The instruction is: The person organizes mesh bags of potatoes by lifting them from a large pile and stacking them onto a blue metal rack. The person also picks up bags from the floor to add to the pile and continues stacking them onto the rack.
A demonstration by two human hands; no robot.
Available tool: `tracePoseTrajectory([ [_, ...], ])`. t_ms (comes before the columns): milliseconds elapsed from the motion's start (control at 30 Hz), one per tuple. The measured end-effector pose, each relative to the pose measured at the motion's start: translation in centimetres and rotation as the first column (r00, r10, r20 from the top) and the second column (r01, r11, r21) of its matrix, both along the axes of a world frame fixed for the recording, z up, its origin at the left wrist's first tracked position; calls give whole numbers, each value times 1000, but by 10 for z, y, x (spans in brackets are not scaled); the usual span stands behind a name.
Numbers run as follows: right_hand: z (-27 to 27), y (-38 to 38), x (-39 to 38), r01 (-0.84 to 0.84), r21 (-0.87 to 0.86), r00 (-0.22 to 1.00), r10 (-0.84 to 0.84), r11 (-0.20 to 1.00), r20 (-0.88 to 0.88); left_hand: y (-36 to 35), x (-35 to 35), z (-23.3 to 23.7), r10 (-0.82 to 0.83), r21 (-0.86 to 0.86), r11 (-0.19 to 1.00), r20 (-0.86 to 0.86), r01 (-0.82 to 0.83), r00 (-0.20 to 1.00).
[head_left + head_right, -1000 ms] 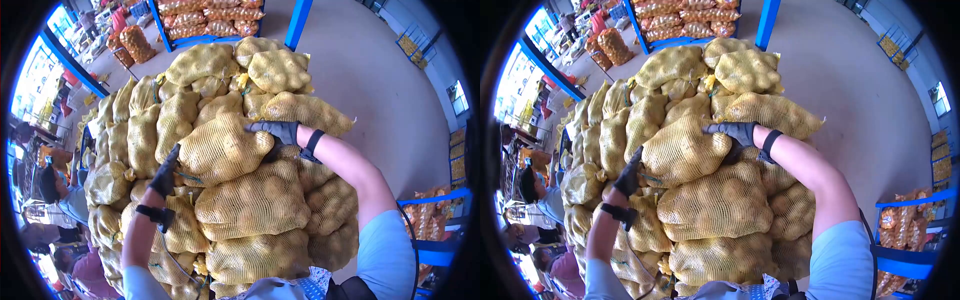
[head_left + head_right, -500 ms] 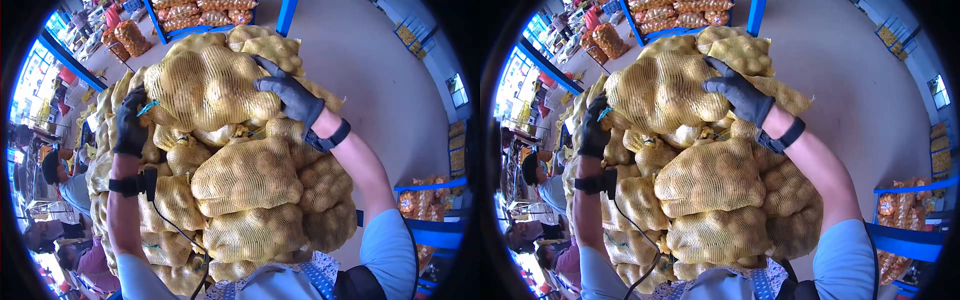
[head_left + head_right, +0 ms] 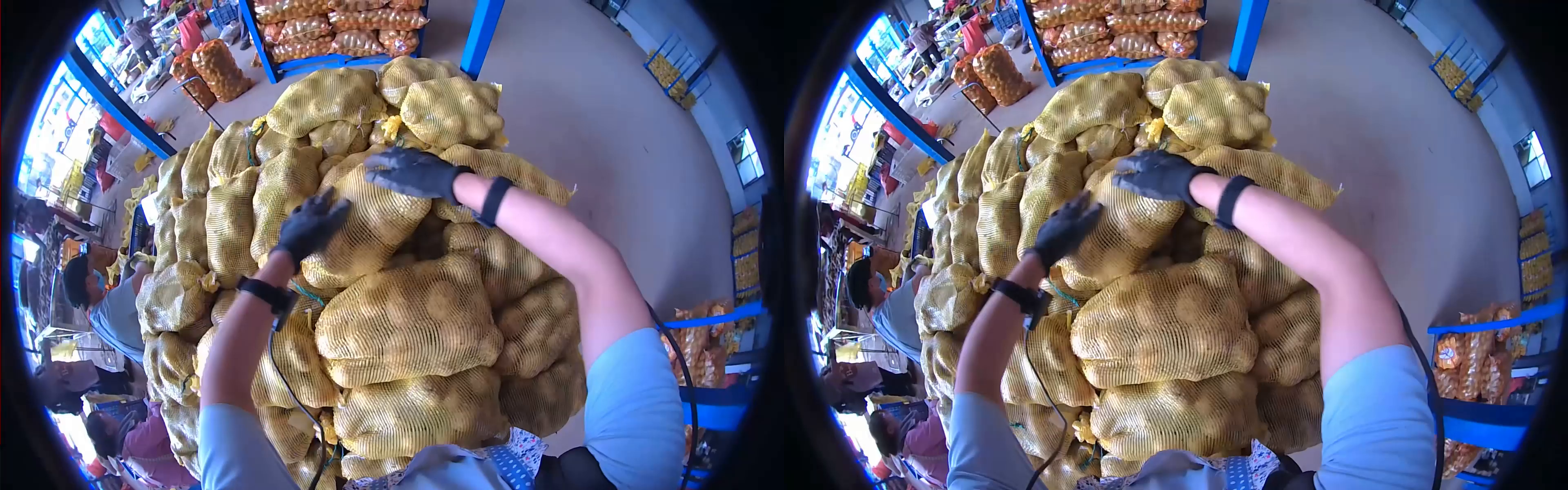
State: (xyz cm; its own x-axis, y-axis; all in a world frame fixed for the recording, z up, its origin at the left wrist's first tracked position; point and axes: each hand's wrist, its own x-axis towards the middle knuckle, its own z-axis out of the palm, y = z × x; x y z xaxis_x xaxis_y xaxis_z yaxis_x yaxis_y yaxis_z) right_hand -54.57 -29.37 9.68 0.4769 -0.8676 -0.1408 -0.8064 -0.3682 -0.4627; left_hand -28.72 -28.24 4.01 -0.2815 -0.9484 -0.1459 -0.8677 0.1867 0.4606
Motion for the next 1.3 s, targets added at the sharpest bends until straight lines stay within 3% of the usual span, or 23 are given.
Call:
tracePoseTrajectory([
  [33,-12,-11,6,53,159,998,-48,986,-34,17,-19,19,-10,44,999,166,3,986],
  [100,-28,-31,7,129,297,982,-81,946,-168,10,-22,24,-31,69,997,131,22,991],
  [233,-19,-5,-3,150,290,978,-99,945,-184,5,-9,8,-127,-53,991,-45,124,991],
  [300,-5,43,-13,204,308,972,-157,929,-173,19,-2,13,-300,-137,949,-99,285,949],
  [367,-16,99,-17,137,114,946,-96,984,-309,65,-10,28,-441,-301,828,173,474,881],
  [467,-51,87,-25,157,-52,973,-164,986,-161,25,-18,5,-472,-251,846,58,471,880],
  [533,-61,55,-28,209,191,975,-220,959,38,-2,-29,17,-472,-140,870,34,472,881],
  [567,-62,52,-29,198,192,977,-209,961,39,-5,-35,24,-460,-77,882,66,465,885],
  [633,-59,58,-32,168,116,986,-166,979,-29,12,-40,9,-433,-194,869,150,456,889],
  [667,-26,60,-23,179,165,966,-141,970,-215,23,-40,8,-395,-224,878,159,423,905],
  [700,-11,52,-15,174,160,968,-139,972,-210,35,-37,6,-355,-253,886,172,389,919],
  [767,3,30,1,-115,-354,990,77,928,-120,58,-41,-16,-253,-419,856,169,302,952],
  [833,-45,-8,30,38,-201,973,10,979,230,59,-42,-2,-245,-400,876,113,270,963],
  [867,-40,4,51,104,-93,991,-112,990,-77,47,-33,-3,-328,-319,903,-74,289,942],
  [900,-48,-1,56,115,-133,980,-134,984,-147,30,-16,-6,-374,-239,918,-262,316,890],
  [967,-45,2,57,65,-183,952,-115,981,-282,7,21,-6,150,211,977,-611,-23,778],
  [1000,-50,-5,53,42,-161,962,-83,986,-258,5,33,5,106,-99,984,-341,-148,934],
  [1033,-55,-11,54,42,-156,962,-82,987,-259,3,50,-5,-103,-320,947,-269,12,958],
  [1100,-59,-17,56,36,-273,961,-108,961,-256,-2,55,-54,187,299,954,-617,8,764],
  [1133,-65,-15,58,106,-354,965,-182,929,-190,1,46,-52,336,439,898,-639,-30,692],
  [1167,-59,-16,60,132,-204,932,-191,970,-308,13,33,-30,335,451,892,-642,-13,689],
  [1233,-50,5,42,77,-129,970,-104,989,-220,45,18,37,292,288,921,-59,-264,954],
  [1300,-44,64,18,118,-285,990,-134,951,-38,72,26,47,113,202,975,-77,-96,991],
])
